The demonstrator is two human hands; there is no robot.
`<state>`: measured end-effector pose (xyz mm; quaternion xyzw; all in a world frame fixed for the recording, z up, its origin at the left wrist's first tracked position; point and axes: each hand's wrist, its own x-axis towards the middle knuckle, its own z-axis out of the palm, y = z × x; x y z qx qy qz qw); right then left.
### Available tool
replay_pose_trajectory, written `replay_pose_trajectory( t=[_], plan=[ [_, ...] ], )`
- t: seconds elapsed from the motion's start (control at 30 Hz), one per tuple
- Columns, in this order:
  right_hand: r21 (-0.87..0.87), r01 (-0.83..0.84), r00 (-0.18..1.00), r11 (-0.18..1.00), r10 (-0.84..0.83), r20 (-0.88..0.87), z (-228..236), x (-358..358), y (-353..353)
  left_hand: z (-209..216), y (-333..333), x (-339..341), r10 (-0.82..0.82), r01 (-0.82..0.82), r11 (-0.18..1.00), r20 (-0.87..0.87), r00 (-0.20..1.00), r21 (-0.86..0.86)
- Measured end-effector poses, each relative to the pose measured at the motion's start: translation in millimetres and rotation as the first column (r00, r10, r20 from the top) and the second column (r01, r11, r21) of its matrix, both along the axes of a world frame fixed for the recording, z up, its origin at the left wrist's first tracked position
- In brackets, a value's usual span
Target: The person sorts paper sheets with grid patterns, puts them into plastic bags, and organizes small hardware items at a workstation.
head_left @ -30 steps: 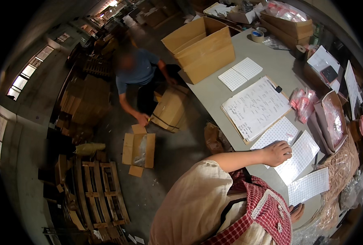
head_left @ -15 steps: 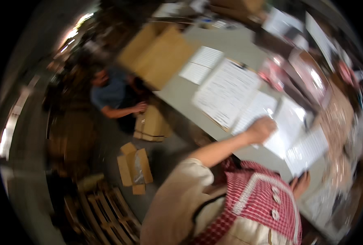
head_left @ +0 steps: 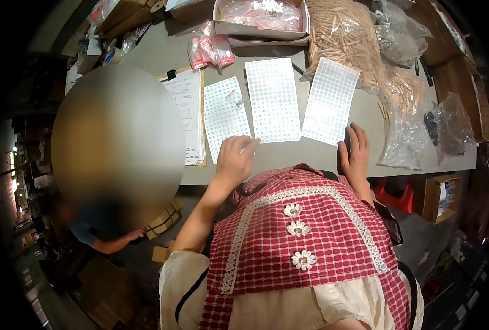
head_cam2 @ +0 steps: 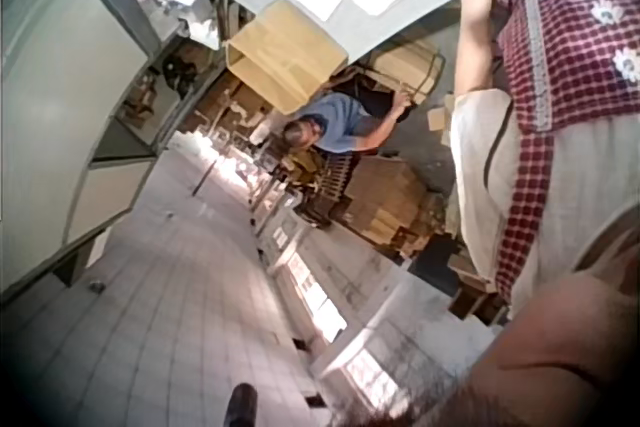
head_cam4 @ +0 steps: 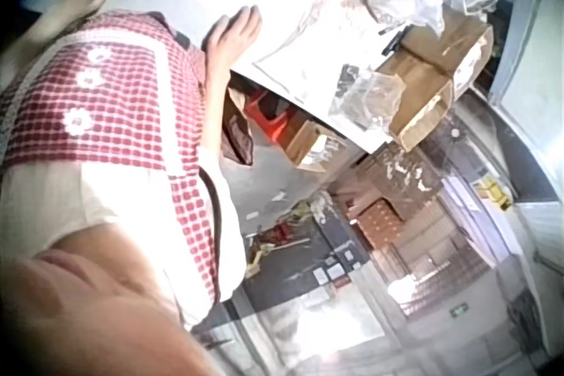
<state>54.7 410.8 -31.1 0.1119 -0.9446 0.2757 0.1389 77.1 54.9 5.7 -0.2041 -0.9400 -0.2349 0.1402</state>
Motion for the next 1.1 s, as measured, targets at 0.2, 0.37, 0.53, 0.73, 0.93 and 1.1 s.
replay_pose_trajectory(
  t=[0.2, 0.37, 0.53, 0.73, 0.93, 1.1],
  plan=[
    [0.017, -0.002, 1.000, 1.000, 0.002, 0.017, 2, -1, -4, -9, -1, -2, -0.002, 0.002, 1.000, -0.022, 1.000, 0.009],
    [0.017, 0.004, 1.000, 1.000, -0.005, 0.025, 3, -3, -4, -9, -4, -9, -0.036, 0.036, 0.999, -0.012, 0.999, 0.002],
    [0.018, 0.012, 1.000, 1.000, -0.012, 0.029, 4, -2, -4, -2, -1, -20, 0.000, 0.000, 1.000, -0.014, 1.000, 0.016],
    [0.006, 0.009, 1.000, 1.000, -0.009, 0.026, 4, -2, -4, -7, -3, -24, -0.006, 0.006, 1.000, -0.008, 1.000, -0.019],
    [0.009, 0.009, 1.000, 1.000, -0.009, 0.019, 6, -2, -4, -1, -4, -35, 0.005, -0.005, 1.000, -0.010, 1.000, -0.027],
    [0.007, 0.007, 1.000, 1.000, -0.007, 0.013, 7, -2, -5, -4, -3, -43, 0.033, -0.034, 0.999, -0.018, 0.999, -0.030]
  ],
)
